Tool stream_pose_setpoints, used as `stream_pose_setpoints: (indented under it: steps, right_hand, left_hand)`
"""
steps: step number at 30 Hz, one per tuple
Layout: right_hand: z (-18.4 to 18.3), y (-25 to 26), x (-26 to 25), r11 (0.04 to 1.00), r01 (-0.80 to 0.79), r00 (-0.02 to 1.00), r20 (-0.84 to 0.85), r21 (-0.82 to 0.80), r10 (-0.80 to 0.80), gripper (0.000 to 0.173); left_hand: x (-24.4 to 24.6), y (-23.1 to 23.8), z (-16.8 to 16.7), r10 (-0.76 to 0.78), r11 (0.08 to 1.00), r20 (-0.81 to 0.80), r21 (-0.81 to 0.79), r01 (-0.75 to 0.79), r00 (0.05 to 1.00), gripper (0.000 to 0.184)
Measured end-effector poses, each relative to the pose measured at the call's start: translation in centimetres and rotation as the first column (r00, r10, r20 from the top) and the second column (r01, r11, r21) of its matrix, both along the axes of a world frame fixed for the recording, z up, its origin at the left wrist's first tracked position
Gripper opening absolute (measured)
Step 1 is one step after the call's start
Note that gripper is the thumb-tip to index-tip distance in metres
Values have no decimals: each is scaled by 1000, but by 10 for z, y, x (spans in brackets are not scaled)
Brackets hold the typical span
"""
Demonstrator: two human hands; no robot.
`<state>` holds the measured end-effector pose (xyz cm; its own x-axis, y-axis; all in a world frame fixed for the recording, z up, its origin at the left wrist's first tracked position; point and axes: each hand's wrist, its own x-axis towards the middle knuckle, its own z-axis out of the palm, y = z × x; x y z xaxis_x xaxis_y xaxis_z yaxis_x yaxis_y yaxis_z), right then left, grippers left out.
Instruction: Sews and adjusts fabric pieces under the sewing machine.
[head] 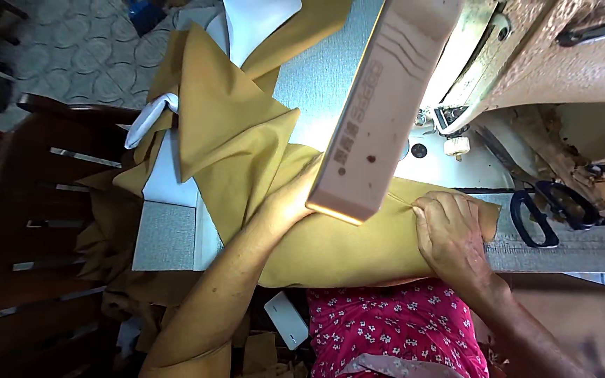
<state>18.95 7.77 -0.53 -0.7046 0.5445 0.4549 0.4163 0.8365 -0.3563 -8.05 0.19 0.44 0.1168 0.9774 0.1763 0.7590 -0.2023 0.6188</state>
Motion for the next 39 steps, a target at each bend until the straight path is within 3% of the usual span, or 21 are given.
stream_pose_setpoints:
  steps: [4, 6, 9, 13, 18, 20, 21, 22, 23, 25, 28, 32, 35, 39]
  right_hand:
    - [29, 3, 10, 917, -9, 1000, -12, -399, 5, 21]
    - [30, 9, 7, 934, 20, 998, 55, -357, 0, 20]
    - [18, 12, 4, 989, 13, 985, 169, -148, 13, 24]
    - [10, 11, 5, 999, -33, 980, 197, -16, 35, 34]
    - [14, 12, 1, 993, 22, 976, 218, -115, 4, 33]
    - [18, 12, 1, 986, 35, 972, 237, -164, 5, 34]
    - [19, 12, 1, 984, 40, 971, 240, -175, 3, 34]
    - [19, 12, 0, 983, 44, 971, 238, -176, -1, 34]
    - [19, 12, 0, 983, 46, 972, 234, -176, -3, 33]
    - [18, 12, 0, 984, 40, 973, 229, -172, 1, 33]
    - [18, 12, 1, 981, 43, 972, 233, -188, 2, 32]
    - [17, 12, 2, 982, 45, 976, 217, -181, -5, 33]
    - [19, 11, 1, 982, 45, 977, 211, -182, -6, 32]
    - [22, 7, -3, 984, 76, 973, 229, -164, -37, 30]
  left_hand:
    - [-22, 35, -3, -132, 966, 80, -214, 146, 988, 22]
    - [-21, 50, -7, -64, 948, 2, -311, 61, 998, 23]
    - [-16, 61, -20, -10, 957, -110, -290, -23, 994, 26]
    - [-13, 40, -33, -13, 991, -134, -134, -5, 991, 24]
    - [13, 43, -6, 121, 990, -303, -30, -137, 945, 15]
    - [19, 30, -23, 207, 962, -348, 242, -126, 914, 23]
    - [25, 28, -36, 282, 879, -325, 464, -107, 903, 25]
    - [49, 16, 7, 275, 958, -395, 184, -218, 876, 25]
    - [68, 14, 21, 339, 941, -394, 152, -303, 854, 22]
    - [89, 13, 14, 456, 885, -366, 282, -370, 811, 10]
    - [112, 13, -3, 557, 816, -333, 390, -426, 761, 14]
    - [153, 3, -5, 680, 732, -314, 225, -643, 663, 28]
    - [157, -3, -8, 677, 734, -195, 106, -671, 709, 41]
    - [117, -4, -9, 492, 871, -163, 94, -483, 855, 40]
